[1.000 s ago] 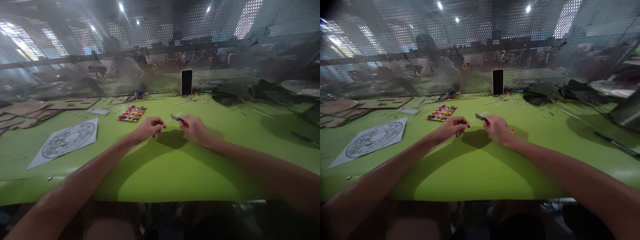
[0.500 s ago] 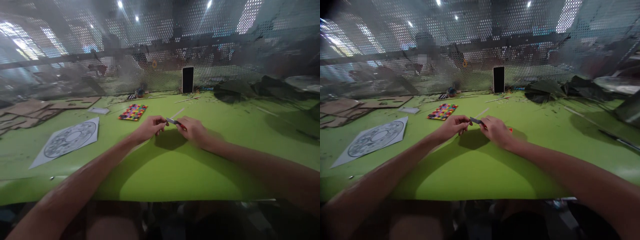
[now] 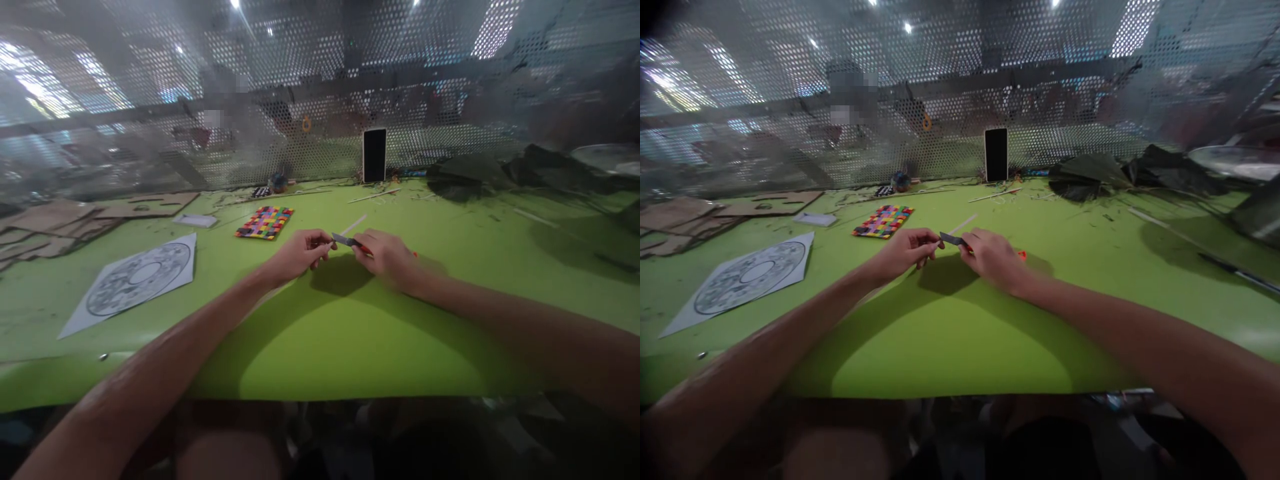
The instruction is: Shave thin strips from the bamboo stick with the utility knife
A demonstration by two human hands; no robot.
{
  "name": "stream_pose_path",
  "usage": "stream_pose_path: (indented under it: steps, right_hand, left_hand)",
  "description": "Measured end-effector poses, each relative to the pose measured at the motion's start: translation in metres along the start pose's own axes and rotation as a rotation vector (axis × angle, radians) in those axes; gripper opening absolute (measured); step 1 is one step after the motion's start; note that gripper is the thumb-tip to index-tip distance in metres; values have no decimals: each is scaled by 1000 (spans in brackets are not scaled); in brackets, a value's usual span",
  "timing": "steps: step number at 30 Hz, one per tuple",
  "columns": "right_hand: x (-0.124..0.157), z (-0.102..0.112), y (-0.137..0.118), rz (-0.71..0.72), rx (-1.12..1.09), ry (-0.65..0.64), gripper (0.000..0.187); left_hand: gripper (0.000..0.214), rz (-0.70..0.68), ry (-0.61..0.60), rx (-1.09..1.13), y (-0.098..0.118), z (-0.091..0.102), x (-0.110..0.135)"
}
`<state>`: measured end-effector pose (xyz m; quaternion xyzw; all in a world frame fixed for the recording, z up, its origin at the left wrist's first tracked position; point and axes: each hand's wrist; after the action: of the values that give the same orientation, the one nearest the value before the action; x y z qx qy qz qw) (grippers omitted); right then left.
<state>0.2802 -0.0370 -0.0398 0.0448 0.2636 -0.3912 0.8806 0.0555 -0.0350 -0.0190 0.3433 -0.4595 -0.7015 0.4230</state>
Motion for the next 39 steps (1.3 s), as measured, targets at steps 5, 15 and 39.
stream_pose_path:
  steps: [5,15,39]
  right_hand:
    - [0,2,0,-4,-7,-15,21]
    - [-1,0,0,-1,1,-23,23]
    - [-5,6,-5,-10,-92,93,22]
  left_hand:
    - [10,18,9,-10,-1,-1,-1]
    - [11,24,-5,-37,-3,1,-2]
    - [10,16,17,120,4,-1,-3]
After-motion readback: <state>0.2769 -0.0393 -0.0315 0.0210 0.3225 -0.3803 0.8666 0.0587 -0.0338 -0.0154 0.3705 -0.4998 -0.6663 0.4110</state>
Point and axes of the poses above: each hand's wrist, its own x-axis away from the middle knuckle, its own z-axis out of the back of the hand, y = z × x, and after that the axes turned 4 degrees about x, right-handed
